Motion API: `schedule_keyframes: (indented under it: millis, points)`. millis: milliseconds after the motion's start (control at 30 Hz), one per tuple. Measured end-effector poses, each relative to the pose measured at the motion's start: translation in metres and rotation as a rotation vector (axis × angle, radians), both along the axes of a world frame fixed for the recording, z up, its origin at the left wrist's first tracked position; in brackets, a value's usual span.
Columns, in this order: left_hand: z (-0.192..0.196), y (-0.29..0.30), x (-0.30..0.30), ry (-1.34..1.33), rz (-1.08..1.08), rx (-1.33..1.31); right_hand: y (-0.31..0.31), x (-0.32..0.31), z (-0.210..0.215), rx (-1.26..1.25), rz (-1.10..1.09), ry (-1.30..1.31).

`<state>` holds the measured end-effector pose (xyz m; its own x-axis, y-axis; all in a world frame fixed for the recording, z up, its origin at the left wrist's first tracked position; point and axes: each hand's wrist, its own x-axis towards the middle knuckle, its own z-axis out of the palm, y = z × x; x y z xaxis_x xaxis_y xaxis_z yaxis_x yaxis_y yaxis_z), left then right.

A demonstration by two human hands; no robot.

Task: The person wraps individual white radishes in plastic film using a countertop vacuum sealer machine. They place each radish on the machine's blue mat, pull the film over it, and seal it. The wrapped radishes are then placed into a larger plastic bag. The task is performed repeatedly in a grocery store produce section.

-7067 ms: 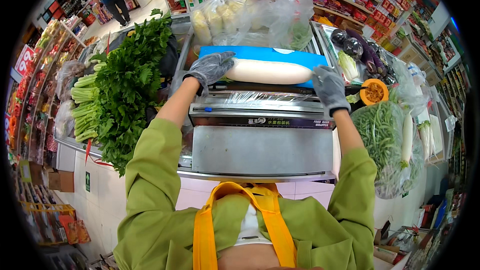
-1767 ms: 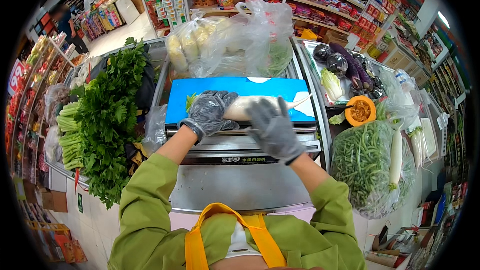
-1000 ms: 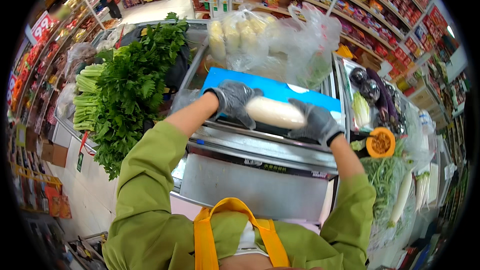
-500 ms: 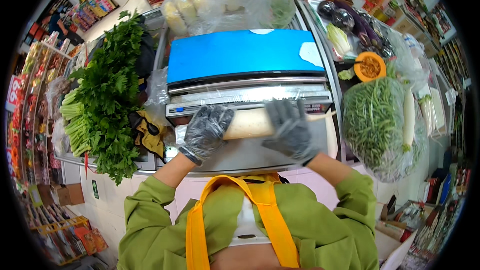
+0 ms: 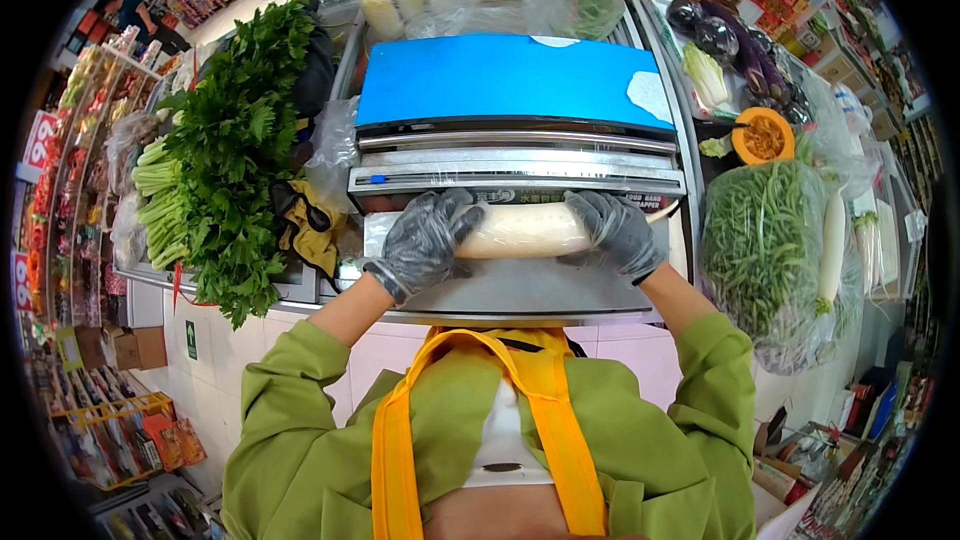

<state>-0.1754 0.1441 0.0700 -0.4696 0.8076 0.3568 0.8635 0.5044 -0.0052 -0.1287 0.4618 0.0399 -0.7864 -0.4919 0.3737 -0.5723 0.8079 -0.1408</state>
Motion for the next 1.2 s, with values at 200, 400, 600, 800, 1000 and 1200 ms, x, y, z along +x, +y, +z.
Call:
schedule_keyframes:
  millis: [200, 400, 600, 800, 1000, 1200]
  points:
    - [-0.005, -0.022, -0.029, -0.583, 0.025, -0.155, -0.046, 0.023, 0.041, 0.182, -0.098, -0.052]
    - [0.029, -0.013, -0.028, -0.582, 0.139, -0.369, -0.069, -0.008, 0.023, 0.184, 0.067, 0.039]
    - [-0.019, -0.036, 0.073, -1.112, 0.432, 0.178, -0.073, -0.02, 0.054, 0.224, 0.031, -0.372]
    - [-0.076, 0.07, 0.068, -1.579, 0.04, 1.56, -0.075, -0.042, 0.083, 0.256, 0.081, -0.681]
    - [-0.105, 0.099, 0.052, -1.608, -0.003, 2.623, -0.129, -0.098, 0.134, 0.844, 0.238, -0.72]
    - [-0.081, 0.12, 0.049, -1.46, 0.09, 2.625, -0.224, -0.176, 0.05, 0.088, 0.62, -0.375]
